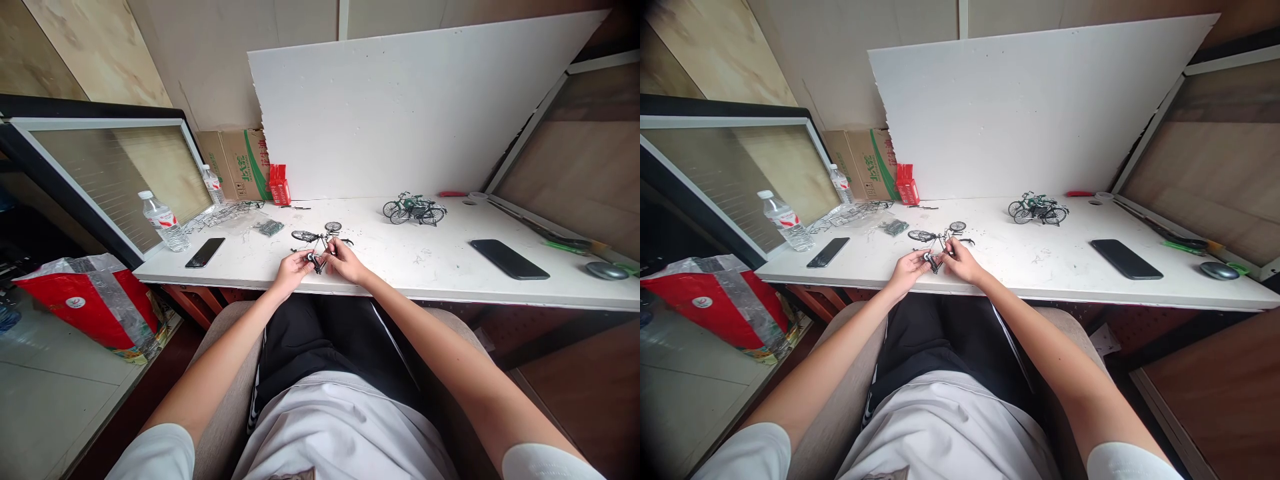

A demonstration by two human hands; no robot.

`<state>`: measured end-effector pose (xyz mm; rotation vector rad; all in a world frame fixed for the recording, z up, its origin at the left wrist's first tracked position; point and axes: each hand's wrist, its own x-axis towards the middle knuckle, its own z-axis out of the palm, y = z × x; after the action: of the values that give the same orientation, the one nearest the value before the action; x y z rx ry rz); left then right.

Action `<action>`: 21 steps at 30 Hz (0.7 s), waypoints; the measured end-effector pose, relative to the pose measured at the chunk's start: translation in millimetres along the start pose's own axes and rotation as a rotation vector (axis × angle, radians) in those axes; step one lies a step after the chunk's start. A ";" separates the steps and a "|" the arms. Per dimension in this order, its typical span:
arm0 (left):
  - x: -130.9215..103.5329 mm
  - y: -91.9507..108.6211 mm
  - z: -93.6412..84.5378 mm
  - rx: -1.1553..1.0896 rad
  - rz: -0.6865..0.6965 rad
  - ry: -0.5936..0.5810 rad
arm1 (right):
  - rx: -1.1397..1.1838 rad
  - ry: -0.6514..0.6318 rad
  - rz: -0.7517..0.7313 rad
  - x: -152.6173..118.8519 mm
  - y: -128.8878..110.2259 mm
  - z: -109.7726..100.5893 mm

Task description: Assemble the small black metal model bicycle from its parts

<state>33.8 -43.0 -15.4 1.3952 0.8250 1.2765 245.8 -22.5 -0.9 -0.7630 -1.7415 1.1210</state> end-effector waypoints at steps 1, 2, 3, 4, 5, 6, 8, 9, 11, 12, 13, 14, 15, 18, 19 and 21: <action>-0.3 0.8 0.2 -0.014 0.000 -0.002 | -0.003 0.017 0.004 0.7 0.9 -0.2; -0.5 1.6 0.3 -0.027 -0.001 -0.003 | -0.010 0.038 0.011 1.3 1.7 -0.4; -0.8 2.3 0.3 -0.037 -0.005 -0.004 | -0.018 0.060 0.017 1.8 2.3 -0.5; -1.0 2.9 0.2 -0.046 -0.009 -0.003 | -0.024 0.080 0.021 2.2 2.6 -0.5; -1.2 3.4 0.1 -0.055 -0.013 -0.002 | -0.029 0.093 0.024 2.5 2.6 -0.5; -1.4 3.8 -0.1 -0.063 -0.016 0.001 | -0.033 0.101 0.025 2.6 2.5 -0.5; -1.7 4.2 -0.6 -0.076 -0.018 0.005 | -0.045 0.110 0.018 2.5 1.9 -0.2; -1.8 4.3 -0.8 -0.081 -0.021 0.005 | -0.054 0.114 0.012 2.3 1.5 -0.1; -2.1 4.7 -1.2 -0.086 -0.027 0.002 | -0.073 0.111 0.000 1.8 0.8 0.1; -2.2 4.8 -1.4 -0.087 -0.030 0.000 | -0.080 0.105 -0.006 1.6 0.5 0.1; -2.2 5.0 -1.6 -0.088 -0.032 -0.003 | -0.083 0.096 -0.010 1.3 0.3 0.1; -2.2 5.1 -1.7 -0.088 -0.032 -0.006 | -0.082 0.086 -0.012 1.0 0.2 0.1; -2.1 5.3 -1.9 -0.088 -0.031 -0.011 | -0.080 0.078 -0.013 0.9 0.2 0.0; -1.6 5.4 -2.6 -0.092 -0.036 -0.025 | -0.066 0.066 -0.021 0.6 0.3 -0.4; -1.4 5.5 -2.9 -0.095 -0.041 -0.029 | -0.059 0.063 -0.027 0.6 0.3 -0.5; -1.0 5.6 -3.4 -0.110 -0.054 -0.036 | -0.042 0.062 -0.038 0.7 0.5 -0.7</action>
<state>29.4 -44.5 -10.7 1.2966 0.7524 1.2338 246.2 -21.5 -1.0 -0.7790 -1.7252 1.0274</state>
